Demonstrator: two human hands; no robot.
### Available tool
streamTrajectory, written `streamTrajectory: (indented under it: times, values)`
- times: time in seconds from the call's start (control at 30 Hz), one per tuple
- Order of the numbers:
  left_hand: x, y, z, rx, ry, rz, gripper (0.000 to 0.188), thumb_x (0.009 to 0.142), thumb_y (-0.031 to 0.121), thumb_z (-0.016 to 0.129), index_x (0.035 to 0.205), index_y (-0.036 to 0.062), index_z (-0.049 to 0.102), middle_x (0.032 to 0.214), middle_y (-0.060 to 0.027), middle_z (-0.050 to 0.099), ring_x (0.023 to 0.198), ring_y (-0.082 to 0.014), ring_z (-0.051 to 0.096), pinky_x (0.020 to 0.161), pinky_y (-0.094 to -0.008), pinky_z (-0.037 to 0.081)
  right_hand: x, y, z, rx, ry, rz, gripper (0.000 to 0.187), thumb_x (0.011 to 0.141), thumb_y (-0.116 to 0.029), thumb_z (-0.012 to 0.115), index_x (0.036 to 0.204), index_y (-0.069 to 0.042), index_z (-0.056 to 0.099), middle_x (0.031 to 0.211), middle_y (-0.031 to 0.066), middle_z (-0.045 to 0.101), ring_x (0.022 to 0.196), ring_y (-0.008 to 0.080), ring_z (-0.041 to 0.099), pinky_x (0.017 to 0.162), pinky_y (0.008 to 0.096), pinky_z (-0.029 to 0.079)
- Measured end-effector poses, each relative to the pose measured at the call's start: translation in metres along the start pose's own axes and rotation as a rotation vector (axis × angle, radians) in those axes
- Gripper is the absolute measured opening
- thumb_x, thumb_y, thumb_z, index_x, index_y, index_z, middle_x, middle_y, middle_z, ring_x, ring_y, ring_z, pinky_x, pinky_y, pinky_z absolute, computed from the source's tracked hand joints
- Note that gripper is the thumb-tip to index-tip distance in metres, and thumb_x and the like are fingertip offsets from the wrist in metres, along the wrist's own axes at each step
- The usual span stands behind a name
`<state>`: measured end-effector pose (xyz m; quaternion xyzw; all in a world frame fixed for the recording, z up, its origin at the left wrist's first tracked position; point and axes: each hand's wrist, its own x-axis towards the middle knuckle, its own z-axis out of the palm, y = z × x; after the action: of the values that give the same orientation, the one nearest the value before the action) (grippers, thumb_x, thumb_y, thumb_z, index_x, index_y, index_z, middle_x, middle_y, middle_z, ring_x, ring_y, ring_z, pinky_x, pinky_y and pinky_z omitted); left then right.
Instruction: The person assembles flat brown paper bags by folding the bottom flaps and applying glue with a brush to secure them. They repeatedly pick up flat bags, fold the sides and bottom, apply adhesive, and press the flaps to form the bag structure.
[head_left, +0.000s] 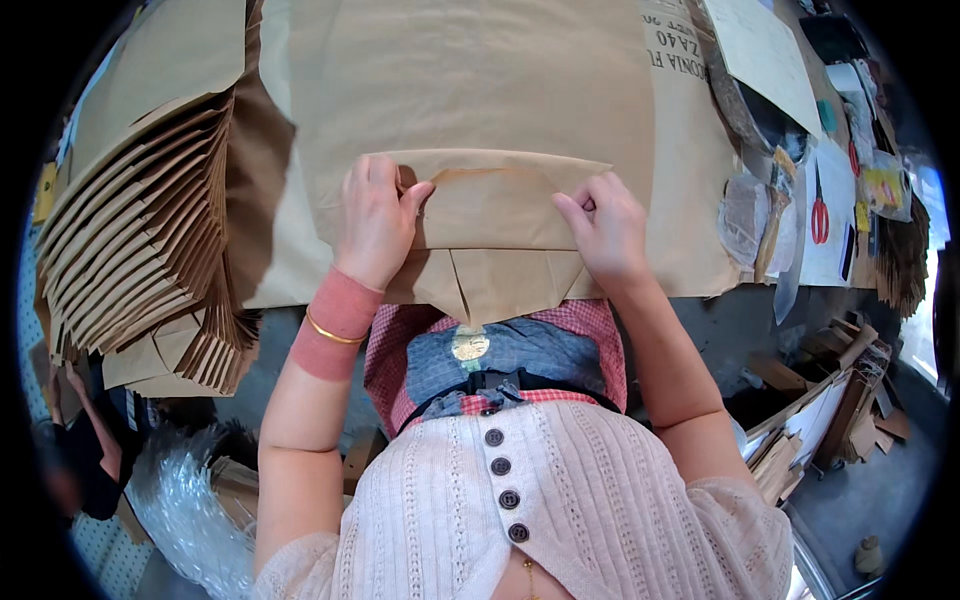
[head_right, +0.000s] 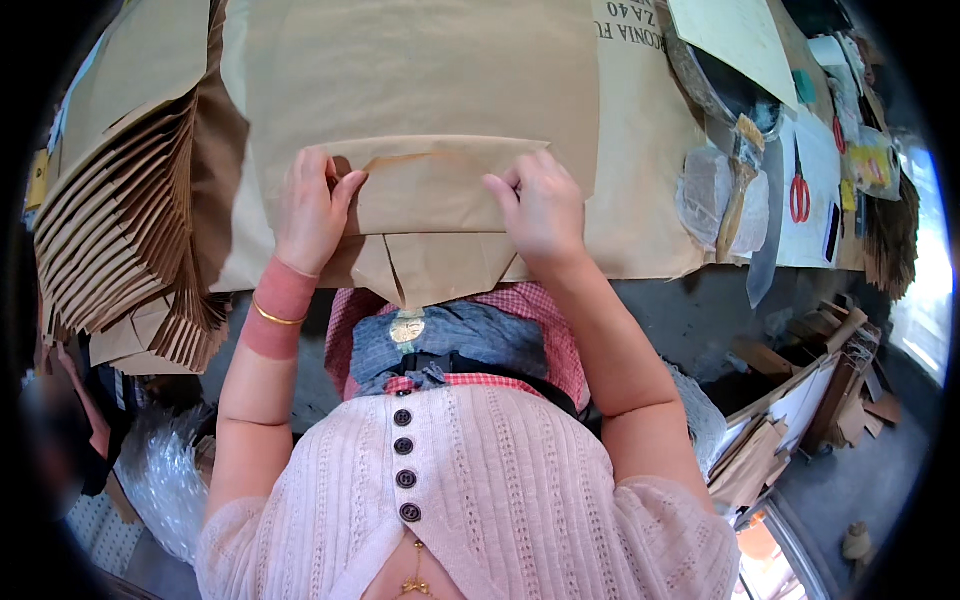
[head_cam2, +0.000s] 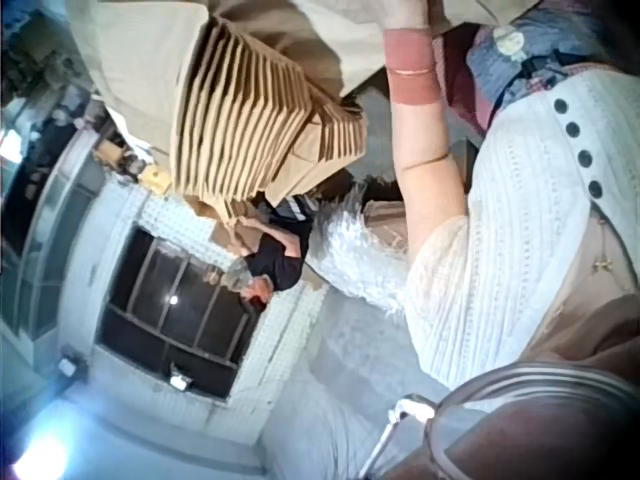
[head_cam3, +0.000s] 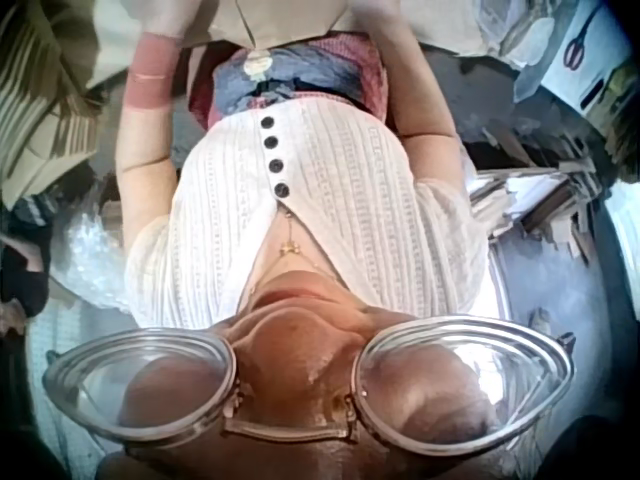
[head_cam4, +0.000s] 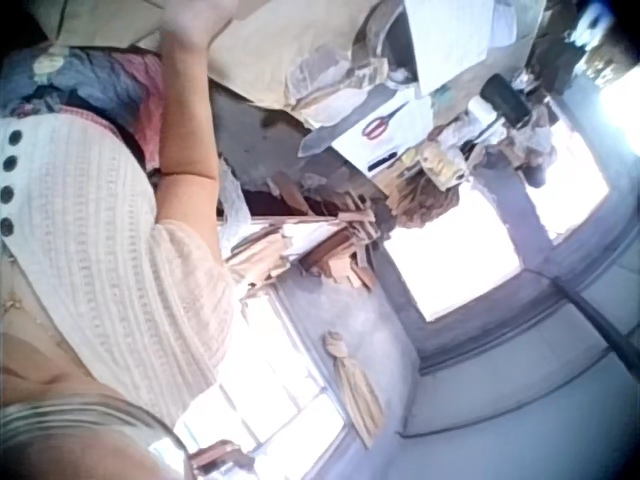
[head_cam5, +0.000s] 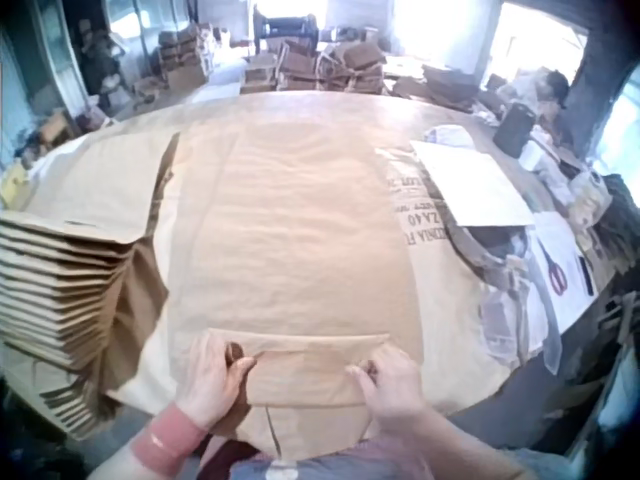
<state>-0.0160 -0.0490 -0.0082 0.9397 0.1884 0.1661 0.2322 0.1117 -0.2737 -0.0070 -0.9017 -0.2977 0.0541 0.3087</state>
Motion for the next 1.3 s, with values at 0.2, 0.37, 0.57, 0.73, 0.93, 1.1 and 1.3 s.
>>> streamTrajectory:
  times: [0.2,0.37,0.57,0.73,0.93,1.1,1.3]
  values:
    - [0.019,0.014,0.006,0.235,-0.026,-0.187,0.031,0.08,0.036,0.07,0.071,0.0083,0.059,0.075,-0.0096,0.058,0.08,-0.0309,0.059,0.068,-0.0413,0.046,0.022,-0.023,-0.001,-0.362,-0.065,0.139,0.041,0.08,-0.041,0.072,0.068,-0.004,0.057,0.075,0.0113,0.061,0.063,0.0312,0.06,0.058,0.042,0.046]
    - [-0.009,0.018,-0.024,0.116,0.021,0.331,0.027,0.078,0.029,0.065,0.086,0.0039,0.065,0.093,-0.0119,0.065,0.099,-0.031,0.061,0.094,-0.0444,0.042,-0.009,-0.024,-0.002,-0.161,0.16,-0.162,0.037,0.083,-0.035,0.067,0.103,-0.004,0.063,0.1,0.0129,0.065,0.097,0.0333,0.062,0.081,0.0443,0.049]
    - [-0.016,0.027,-0.016,0.264,-0.362,0.309,0.086,0.071,0.042,0.058,0.137,-0.0087,0.039,0.146,-0.0222,0.038,0.139,-0.0307,0.032,0.117,-0.0435,0.018,-0.021,-0.062,0.025,-0.194,-0.244,-0.317,0.084,0.08,-0.037,0.066,0.141,0.008,0.032,0.148,0.0216,0.034,0.141,0.0315,0.027,0.117,0.0418,0.018]
    - [-0.006,0.027,-0.008,0.381,-0.393,0.349,0.089,0.068,0.041,0.06,0.137,-0.0111,0.037,0.145,-0.0272,0.035,0.14,-0.0335,0.029,0.117,-0.0444,0.017,-0.021,-0.061,0.012,-0.377,-0.31,-0.255,0.086,0.082,-0.044,0.064,0.141,0.009,0.032,0.148,0.0228,0.033,0.141,0.033,0.025,0.118,0.0425,0.016]
    - [-0.005,0.04,-0.032,0.513,-0.355,0.156,0.085,0.065,0.034,0.066,0.133,-0.0113,0.04,0.141,-0.0288,0.039,0.137,-0.0401,0.031,0.116,-0.0491,0.018,-0.029,-0.038,-0.009,-0.173,-0.116,-0.225,0.084,0.079,-0.038,0.069,0.139,0.01,0.034,0.144,0.0255,0.038,0.137,0.0369,0.032,0.115,0.0445,0.021]
    - [0.001,0.064,0.027,0.414,-0.027,0.677,0.042,0.079,0.018,0.057,0.117,0.0006,0.058,0.119,-0.019,0.059,0.112,-0.0342,0.057,0.098,-0.0455,0.044,-0.022,-0.042,-0.053,0.139,0.246,-0.273,0.072,0.075,-0.007,0.072,0.138,0.005,0.04,0.139,0.0243,0.044,0.129,0.0391,0.043,0.11,0.0498,0.03]
    - [0.107,0.033,-0.092,0.819,-0.352,0.558,0.019,0.071,0.028,0.062,0.061,0.0123,0.065,0.067,-0.0076,0.063,0.075,-0.0258,0.062,0.066,-0.0398,0.048,-0.013,-0.06,-0.064,0.078,0.006,-0.442,0.058,0.075,-0.002,0.067,0.13,0.002,0.05,0.126,0.0186,0.058,0.116,0.0326,0.056,0.111,0.0538,0.028]
